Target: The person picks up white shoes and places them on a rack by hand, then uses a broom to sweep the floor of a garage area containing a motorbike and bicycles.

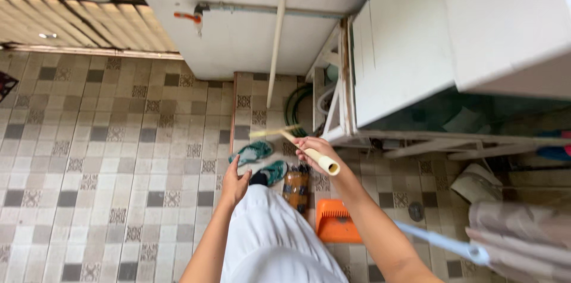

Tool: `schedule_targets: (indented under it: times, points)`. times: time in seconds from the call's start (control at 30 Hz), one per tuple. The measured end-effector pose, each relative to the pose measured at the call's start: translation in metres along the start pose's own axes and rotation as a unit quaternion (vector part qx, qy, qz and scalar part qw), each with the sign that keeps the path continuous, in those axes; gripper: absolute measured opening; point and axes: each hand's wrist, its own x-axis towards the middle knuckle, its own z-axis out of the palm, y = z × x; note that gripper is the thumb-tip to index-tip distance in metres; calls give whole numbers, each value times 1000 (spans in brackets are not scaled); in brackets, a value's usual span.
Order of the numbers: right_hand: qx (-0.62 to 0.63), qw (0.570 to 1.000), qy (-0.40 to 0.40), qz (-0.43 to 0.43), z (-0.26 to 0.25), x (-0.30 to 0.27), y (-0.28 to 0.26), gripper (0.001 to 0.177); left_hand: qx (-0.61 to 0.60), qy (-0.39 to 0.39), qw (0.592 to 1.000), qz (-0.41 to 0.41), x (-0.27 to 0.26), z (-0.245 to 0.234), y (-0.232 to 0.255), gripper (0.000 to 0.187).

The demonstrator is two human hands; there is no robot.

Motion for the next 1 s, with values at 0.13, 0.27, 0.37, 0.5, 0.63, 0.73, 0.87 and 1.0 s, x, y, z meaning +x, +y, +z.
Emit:
schedule_targets:
  times: [0.13, 0.27, 0.37, 0.5, 0.63, 0.73, 0.87, 1.0]
  points:
    - [-54, 998, 43, -8, 5, -109, 51, 29, -8, -11, 999, -32, -106, 22, -38, 75]
    - [-52, 993, 89, 60, -4, -196, 100, 29, -8, -2, 998, 55, -191, 47, -66, 75]
    - [24, 987, 99, 122, -22, -231, 141, 26, -14, -22, 1000, 2, -253, 43, -64, 76]
    - [93, 974, 6, 207, -59, -257, 193, 23, 54, -27, 997, -56, -318, 18, -49, 76]
    - [138, 979, 8, 151, -92, -315, 257, 20, 56, -38, 997, -49, -382, -6, -69, 77]
    - [195, 972, 10, 133, -124, -367, 317, 16, 34, -65, 997, -38, -445, -7, -93, 79]
    - [216, 962, -61, 157, -168, -437, 404, 19, 85, -90, 992, -16, -528, -16, -143, 79]
    - [201, 974, 43, 93, -207, -519, 440, 19, 202, -115, 970, 72, -595, -2, -175, 78]
